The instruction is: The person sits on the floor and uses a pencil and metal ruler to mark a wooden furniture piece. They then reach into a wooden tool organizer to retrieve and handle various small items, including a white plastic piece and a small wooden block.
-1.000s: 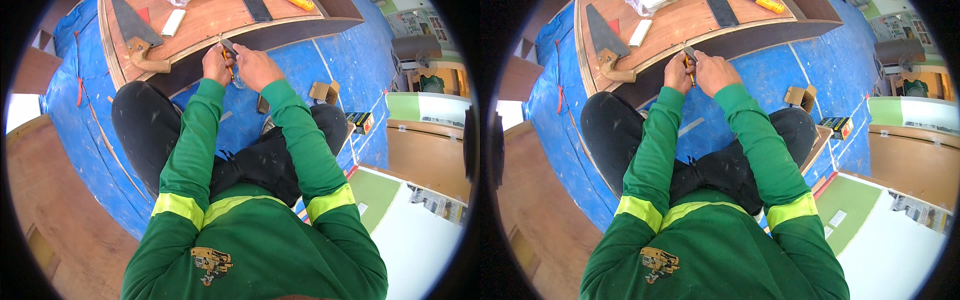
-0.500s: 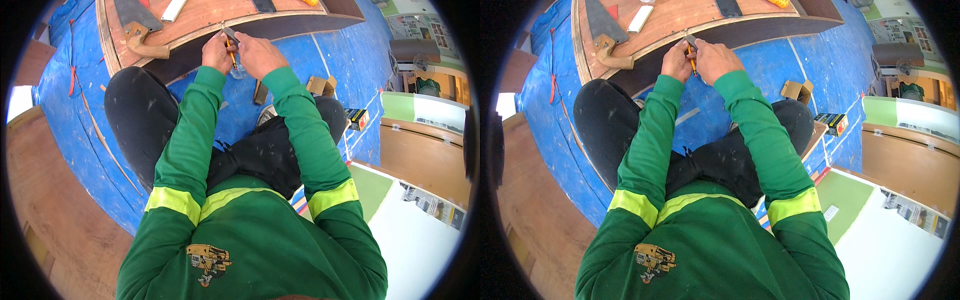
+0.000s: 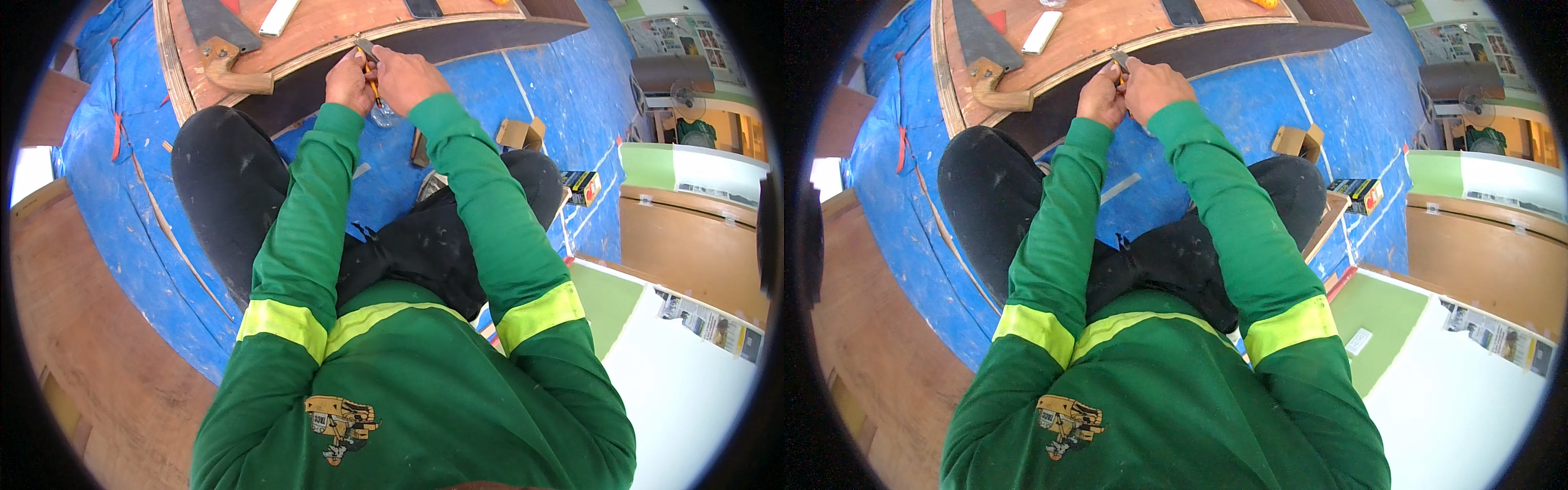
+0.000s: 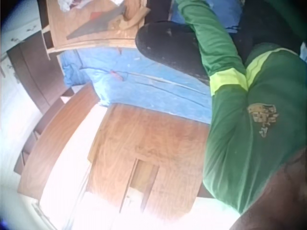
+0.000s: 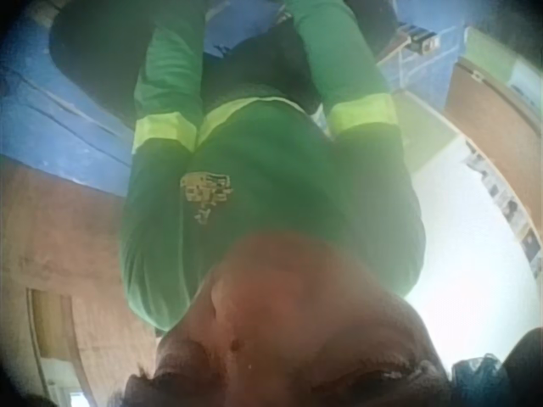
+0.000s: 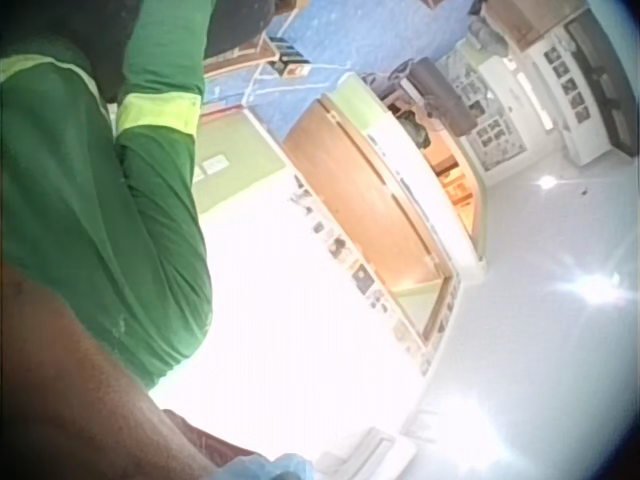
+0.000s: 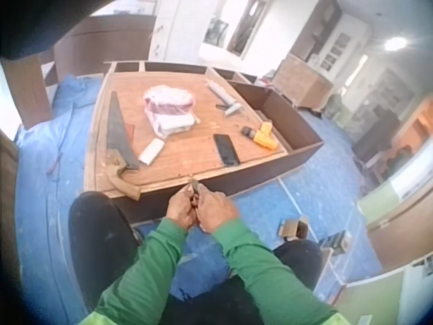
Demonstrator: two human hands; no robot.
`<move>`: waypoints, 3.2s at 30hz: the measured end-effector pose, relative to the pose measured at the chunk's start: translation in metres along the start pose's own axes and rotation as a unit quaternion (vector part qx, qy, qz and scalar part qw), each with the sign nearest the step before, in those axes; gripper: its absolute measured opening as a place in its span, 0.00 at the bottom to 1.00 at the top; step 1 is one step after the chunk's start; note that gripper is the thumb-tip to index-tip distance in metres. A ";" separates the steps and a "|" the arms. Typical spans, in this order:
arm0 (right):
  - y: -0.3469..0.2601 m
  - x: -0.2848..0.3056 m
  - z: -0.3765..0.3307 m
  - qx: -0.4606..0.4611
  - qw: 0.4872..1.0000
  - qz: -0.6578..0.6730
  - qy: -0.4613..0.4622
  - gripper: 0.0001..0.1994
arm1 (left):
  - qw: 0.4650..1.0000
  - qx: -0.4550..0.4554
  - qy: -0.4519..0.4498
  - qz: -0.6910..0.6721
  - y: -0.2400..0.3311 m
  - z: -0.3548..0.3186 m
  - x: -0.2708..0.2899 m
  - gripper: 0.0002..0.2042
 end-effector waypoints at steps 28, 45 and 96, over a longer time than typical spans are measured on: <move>-0.006 0.002 0.003 -0.016 0.999 0.000 -0.032 0.21 | 0.999 -0.007 -0.033 0.042 -0.009 0.017 0.013 0.16; -0.003 0.003 -0.010 -0.050 0.996 0.022 -0.064 0.23 | 1.000 -0.009 0.012 -0.001 -0.001 -0.004 0.003 0.12; -0.010 -0.004 -0.003 -0.030 0.999 0.009 -0.024 0.22 | 0.995 -0.017 -0.052 0.088 -0.005 0.014 0.016 0.16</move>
Point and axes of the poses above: each hand's wrist, its own z-axis towards the middle knuckle, its own x-axis out of the back of the hand, y = z × x, the point moved 10 cm from there along z, towards the middle knuckle, and after that the axes turned 2 degrees about -y, right-handed, at the moved point
